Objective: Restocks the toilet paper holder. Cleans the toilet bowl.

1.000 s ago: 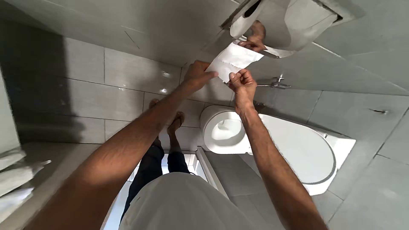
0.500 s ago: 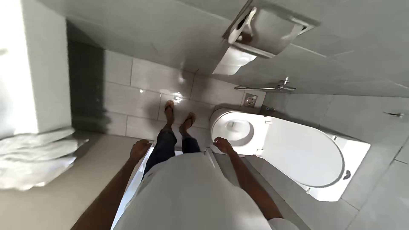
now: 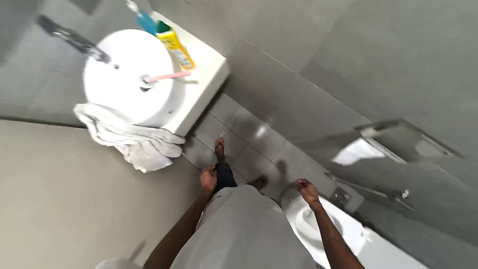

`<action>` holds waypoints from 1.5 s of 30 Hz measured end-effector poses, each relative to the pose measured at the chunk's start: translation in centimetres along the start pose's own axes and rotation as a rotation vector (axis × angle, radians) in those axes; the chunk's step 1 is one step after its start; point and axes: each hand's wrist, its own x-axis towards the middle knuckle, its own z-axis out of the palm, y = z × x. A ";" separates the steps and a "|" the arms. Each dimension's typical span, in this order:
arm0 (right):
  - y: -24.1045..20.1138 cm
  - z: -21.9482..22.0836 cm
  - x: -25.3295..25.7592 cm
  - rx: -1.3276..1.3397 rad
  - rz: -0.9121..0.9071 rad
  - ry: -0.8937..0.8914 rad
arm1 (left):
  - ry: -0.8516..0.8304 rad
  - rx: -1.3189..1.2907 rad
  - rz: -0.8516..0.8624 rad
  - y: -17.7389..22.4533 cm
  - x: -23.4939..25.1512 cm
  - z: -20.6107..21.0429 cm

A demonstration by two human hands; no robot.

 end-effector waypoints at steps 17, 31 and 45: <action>-34.0 13.4 7.4 -0.328 -0.186 -0.261 | 0.499 0.123 0.675 24.9 30.0 -34.4; -40.4 13.6 -1.8 -0.063 -0.724 0.710 | 0.106 0.089 1.137 27.1 13.7 -26.5; -19.4 8.3 -17.1 0.879 -0.586 0.237 | -1.014 0.080 1.079 27.7 -2.5 -7.0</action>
